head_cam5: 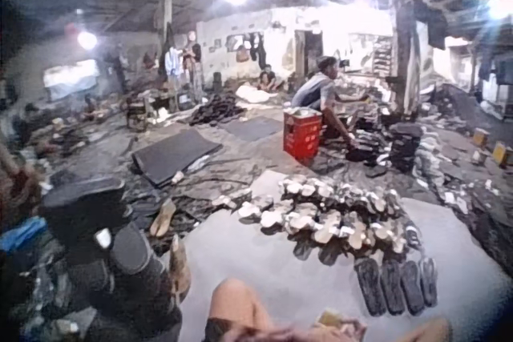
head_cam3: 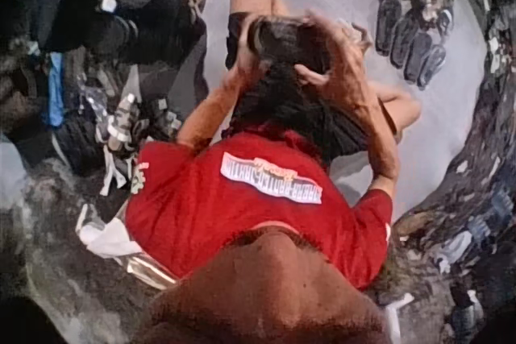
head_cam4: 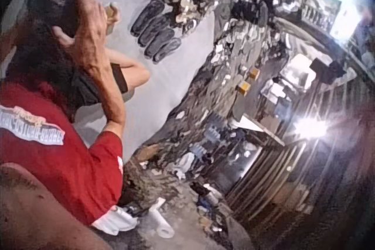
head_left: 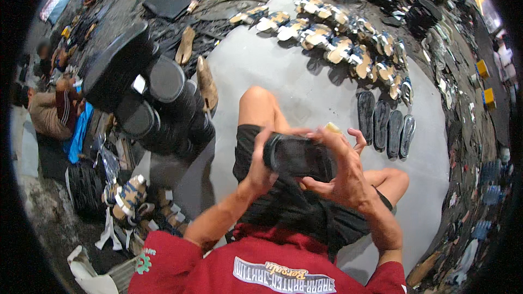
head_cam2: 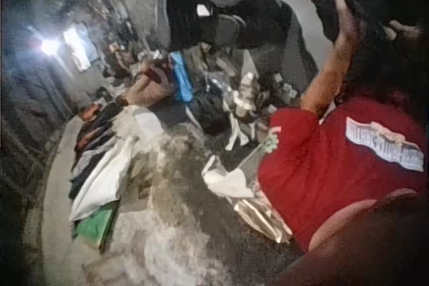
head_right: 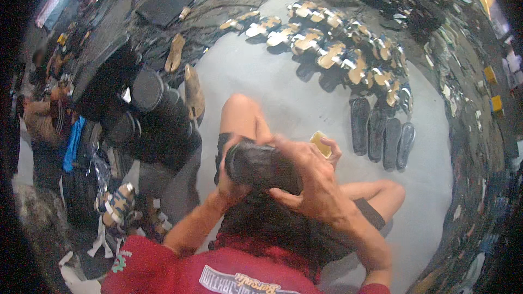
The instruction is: The person sits on the floor and applies a yellowish liquid from a small container onto the soles of black slipper soles using their fingers. They handle the soles one at a time, spreading the liquid across the surface, then place the treated soles on the floor.
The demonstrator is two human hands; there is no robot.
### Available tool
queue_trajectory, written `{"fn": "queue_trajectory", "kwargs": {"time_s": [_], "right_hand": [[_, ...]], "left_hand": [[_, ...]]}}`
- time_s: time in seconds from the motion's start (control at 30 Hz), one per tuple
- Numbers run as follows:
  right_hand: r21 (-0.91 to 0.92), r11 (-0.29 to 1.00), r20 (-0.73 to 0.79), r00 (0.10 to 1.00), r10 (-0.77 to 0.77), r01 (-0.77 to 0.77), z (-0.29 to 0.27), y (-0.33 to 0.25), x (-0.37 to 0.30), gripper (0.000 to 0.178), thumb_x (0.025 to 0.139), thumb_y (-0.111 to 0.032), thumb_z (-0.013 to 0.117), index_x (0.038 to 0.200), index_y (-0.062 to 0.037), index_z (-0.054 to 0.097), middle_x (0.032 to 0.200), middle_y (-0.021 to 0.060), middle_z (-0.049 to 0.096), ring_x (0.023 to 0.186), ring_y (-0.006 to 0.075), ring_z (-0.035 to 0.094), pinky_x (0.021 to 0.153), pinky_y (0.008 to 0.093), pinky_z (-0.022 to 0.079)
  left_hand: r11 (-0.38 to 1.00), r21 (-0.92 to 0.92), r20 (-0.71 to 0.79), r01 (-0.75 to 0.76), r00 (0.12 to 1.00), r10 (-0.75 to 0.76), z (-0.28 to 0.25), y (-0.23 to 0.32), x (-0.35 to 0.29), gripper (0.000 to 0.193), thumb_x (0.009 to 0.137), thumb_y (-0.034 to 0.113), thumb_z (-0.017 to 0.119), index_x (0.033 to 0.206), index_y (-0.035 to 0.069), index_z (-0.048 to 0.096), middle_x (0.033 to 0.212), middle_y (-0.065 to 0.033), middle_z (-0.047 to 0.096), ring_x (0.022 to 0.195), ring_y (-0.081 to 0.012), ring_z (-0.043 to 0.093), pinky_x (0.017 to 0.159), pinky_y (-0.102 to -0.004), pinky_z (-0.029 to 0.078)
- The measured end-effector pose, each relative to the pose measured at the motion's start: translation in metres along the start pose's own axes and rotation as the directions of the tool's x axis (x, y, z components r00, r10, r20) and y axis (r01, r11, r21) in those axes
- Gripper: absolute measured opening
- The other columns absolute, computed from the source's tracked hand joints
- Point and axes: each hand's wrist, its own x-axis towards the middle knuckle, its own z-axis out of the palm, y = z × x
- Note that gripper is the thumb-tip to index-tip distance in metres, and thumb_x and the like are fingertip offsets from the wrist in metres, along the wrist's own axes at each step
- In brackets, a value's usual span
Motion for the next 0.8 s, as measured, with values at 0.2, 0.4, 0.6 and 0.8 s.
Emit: {"fn": "queue_trajectory", "kwargs": {"time_s": [0.2, 0.4, 0.6, 0.8], "right_hand": [[0.155, 0.949, -0.048, 0.957, 0.286, -0.276, 0.021, -0.018, -0.006, 0.122, 0.073, -0.044, 0.098, 0.169, -0.0107, 0.031, 0.136, 0.0112, 0.07, 0.135, 0.0288, 0.057, 0.12, 0.049, 0.024], [-0.174, 0.972, -0.044, 0.988, 0.15, -0.156, 0.013, -0.047, 0.0, 0.092, 0.098, -0.07, 0.062, 0.171, -0.0201, 0.036, 0.172, 0.0204, 0.033, 0.154, 0.0414, 0.033, 0.122, 0.0596, 0.018], [-0.207, 0.961, -0.029, 0.983, 0.181, -0.183, 0.031, -0.049, -0.007, 0.077, 0.108, -0.07, 0.033, 0.173, -0.0282, 0.032, 0.182, 0.0195, 0.01, 0.162, 0.0465, 0.013, 0.122, 0.0673, 0.011], [-0.195, 0.965, 0.023, 0.983, 0.184, -0.176, 0.025, -0.044, -0.005, 0.076, 0.11, -0.069, 0.03, 0.174, -0.0278, 0.031, 0.183, 0.0183, 0.008, 0.163, 0.047, 0.008, 0.123, 0.0687, 0.007]], "left_hand": [[0.901, 0.233, -0.025, -0.366, 0.924, 0.382, 0.014, -0.022, -0.01, 0.093, 0.11, 0.073, 0.029, 0.17, 0.002, 0.024, 0.138, -0.0069, 0.057, 0.122, -0.0157, 0.057, 0.111, -0.0348, 0.046], [0.952, -0.077, -0.196, -0.295, 0.941, 0.276, 0.044, 0.0, -0.006, 0.087, 0.112, 0.069, 0.032, 0.166, 0.001, 0.03, 0.128, -0.0089, 0.061, 0.119, -0.0182, 0.061, 0.106, -0.0342, 0.05], [0.946, 0.053, -0.171, -0.319, 0.931, 0.323, 0.05, -0.005, -0.01, 0.08, 0.113, 0.066, 0.03, 0.158, 0.0, 0.038, 0.133, -0.0091, 0.059, 0.118, -0.0184, 0.059, 0.11, -0.0367, 0.046], [0.943, 0.16, -0.159, -0.292, 0.935, 0.317, 0.039, -0.01, -0.012, 0.071, 0.114, 0.058, 0.027, 0.154, 0.002, 0.044, 0.142, -0.0102, 0.053, 0.124, -0.0183, 0.054, 0.113, -0.0378, 0.042]]}}
